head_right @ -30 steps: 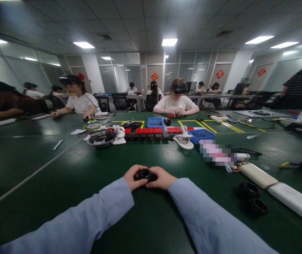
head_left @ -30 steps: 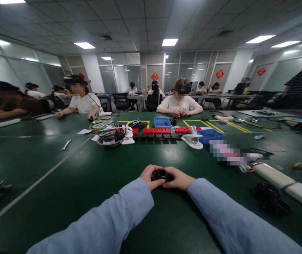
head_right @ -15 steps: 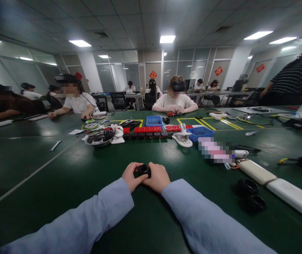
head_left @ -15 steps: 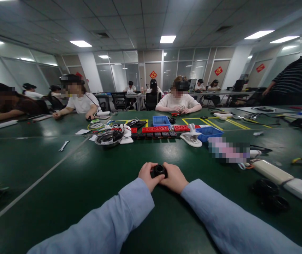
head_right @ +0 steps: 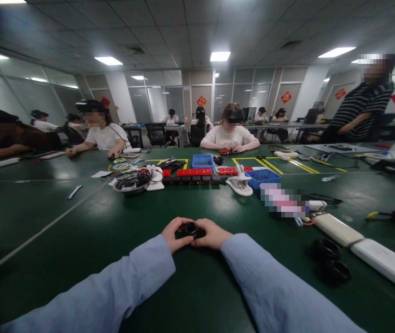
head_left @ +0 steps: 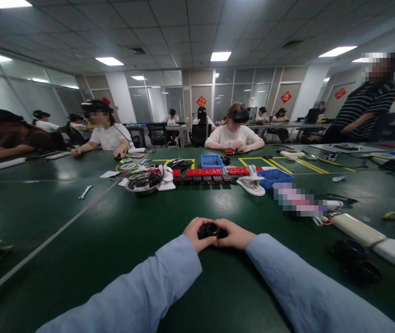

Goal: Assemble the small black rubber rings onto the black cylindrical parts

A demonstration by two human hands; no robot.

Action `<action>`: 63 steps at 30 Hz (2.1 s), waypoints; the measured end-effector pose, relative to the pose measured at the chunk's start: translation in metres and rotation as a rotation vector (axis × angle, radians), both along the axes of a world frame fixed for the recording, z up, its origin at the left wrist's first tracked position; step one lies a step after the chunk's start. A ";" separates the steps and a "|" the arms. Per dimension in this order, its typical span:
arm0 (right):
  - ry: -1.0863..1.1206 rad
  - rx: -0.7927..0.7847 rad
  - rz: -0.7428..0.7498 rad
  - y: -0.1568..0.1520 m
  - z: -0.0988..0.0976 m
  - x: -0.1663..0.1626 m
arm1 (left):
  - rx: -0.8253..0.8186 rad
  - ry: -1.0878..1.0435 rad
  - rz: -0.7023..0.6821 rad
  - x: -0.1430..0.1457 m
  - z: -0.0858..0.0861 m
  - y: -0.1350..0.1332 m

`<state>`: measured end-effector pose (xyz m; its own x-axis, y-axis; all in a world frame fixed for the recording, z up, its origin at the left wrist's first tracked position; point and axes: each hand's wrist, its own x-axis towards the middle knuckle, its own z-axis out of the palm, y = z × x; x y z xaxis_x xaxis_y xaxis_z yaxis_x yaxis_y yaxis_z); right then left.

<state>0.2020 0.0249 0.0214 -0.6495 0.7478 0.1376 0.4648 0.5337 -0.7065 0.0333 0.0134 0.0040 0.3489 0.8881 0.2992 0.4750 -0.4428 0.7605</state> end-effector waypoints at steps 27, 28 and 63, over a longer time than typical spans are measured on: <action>-0.005 0.090 -0.029 0.002 -0.008 -0.001 | -0.014 -0.002 -0.025 -0.003 -0.002 0.005; 0.011 0.073 -0.011 0.003 -0.008 0.000 | -0.014 0.001 -0.025 -0.003 -0.001 0.004; 0.088 -0.159 0.021 0.007 -0.007 0.005 | 0.010 -0.016 -0.003 0.000 -0.001 0.001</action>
